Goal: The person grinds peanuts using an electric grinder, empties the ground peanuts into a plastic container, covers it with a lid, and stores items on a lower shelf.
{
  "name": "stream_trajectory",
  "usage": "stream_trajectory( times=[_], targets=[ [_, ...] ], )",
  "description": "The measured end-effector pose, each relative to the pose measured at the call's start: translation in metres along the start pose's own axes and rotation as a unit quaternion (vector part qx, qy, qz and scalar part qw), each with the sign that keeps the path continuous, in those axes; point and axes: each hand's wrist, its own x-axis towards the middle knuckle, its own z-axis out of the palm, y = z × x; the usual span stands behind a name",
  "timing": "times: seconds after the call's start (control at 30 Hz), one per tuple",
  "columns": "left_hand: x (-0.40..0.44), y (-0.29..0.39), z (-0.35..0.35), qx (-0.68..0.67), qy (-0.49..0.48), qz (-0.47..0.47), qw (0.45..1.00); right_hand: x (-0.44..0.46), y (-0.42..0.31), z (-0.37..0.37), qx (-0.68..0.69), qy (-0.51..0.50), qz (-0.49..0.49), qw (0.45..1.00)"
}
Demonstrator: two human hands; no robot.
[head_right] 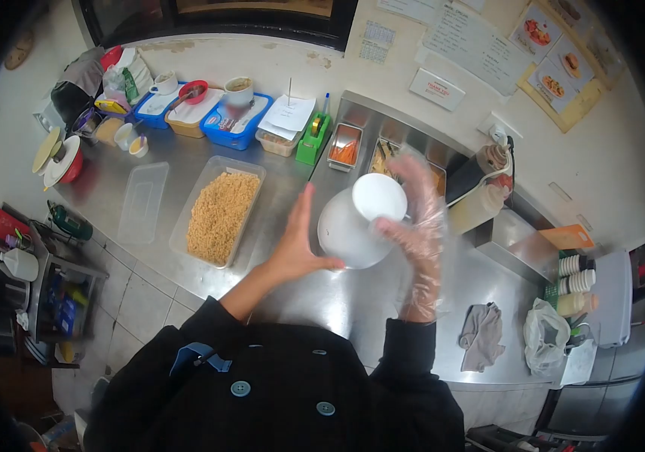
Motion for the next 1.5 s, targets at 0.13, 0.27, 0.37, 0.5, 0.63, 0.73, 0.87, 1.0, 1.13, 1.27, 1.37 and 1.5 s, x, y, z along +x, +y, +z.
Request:
stream_trajectory(
  times=[0.13,0.27,0.37,0.5,0.63,0.73,0.87,1.0,1.13,1.27,1.37,1.5],
  targets=[
    [-0.007,-0.010,-0.040,-0.134,0.140,0.020,0.981,0.041,-0.038,0.017,-0.205,0.008,-0.020,0.978],
    [-0.026,-0.022,-0.096,-0.121,0.307,0.022,0.944,0.076,-0.017,0.044,-0.483,-0.232,0.052,0.843],
    [-0.056,-0.046,-0.142,-0.083,0.458,0.003,0.885,0.071,-0.024,0.054,-0.485,-0.200,-0.039,0.850],
    [-0.119,-0.134,-0.198,-0.022,0.651,-0.092,0.753,0.074,-0.023,0.059,-0.463,-0.220,-0.058,0.857],
    [-0.174,-0.236,-0.229,0.153,0.679,-0.432,0.573,0.072,-0.022,0.064,-0.481,-0.215,-0.036,0.849],
    [-0.187,-0.301,-0.238,0.045,0.573,-0.589,0.568,0.071,-0.006,0.060,-0.463,-0.194,0.014,0.865],
    [-0.155,-0.278,-0.217,0.066,0.636,-0.563,0.524,0.072,-0.001,0.060,-0.386,-0.237,0.088,0.887],
    [-0.153,-0.268,-0.215,0.125,0.616,-0.568,0.532,0.067,-0.015,0.079,-0.320,-0.193,0.176,0.911],
    [-0.150,-0.261,-0.217,0.173,0.569,-0.585,0.552,0.069,-0.012,0.081,-0.253,-0.186,0.217,0.924],
    [-0.156,-0.273,-0.218,0.155,0.588,-0.560,0.563,0.071,-0.011,0.082,-0.289,-0.174,0.221,0.915],
    [-0.164,-0.280,-0.219,0.118,0.612,-0.530,0.575,0.066,-0.008,0.085,-0.261,-0.155,0.215,0.928],
    [-0.168,-0.285,-0.227,0.050,0.607,-0.567,0.555,0.071,-0.023,0.090,-0.273,-0.177,0.218,0.920]
  ],
)
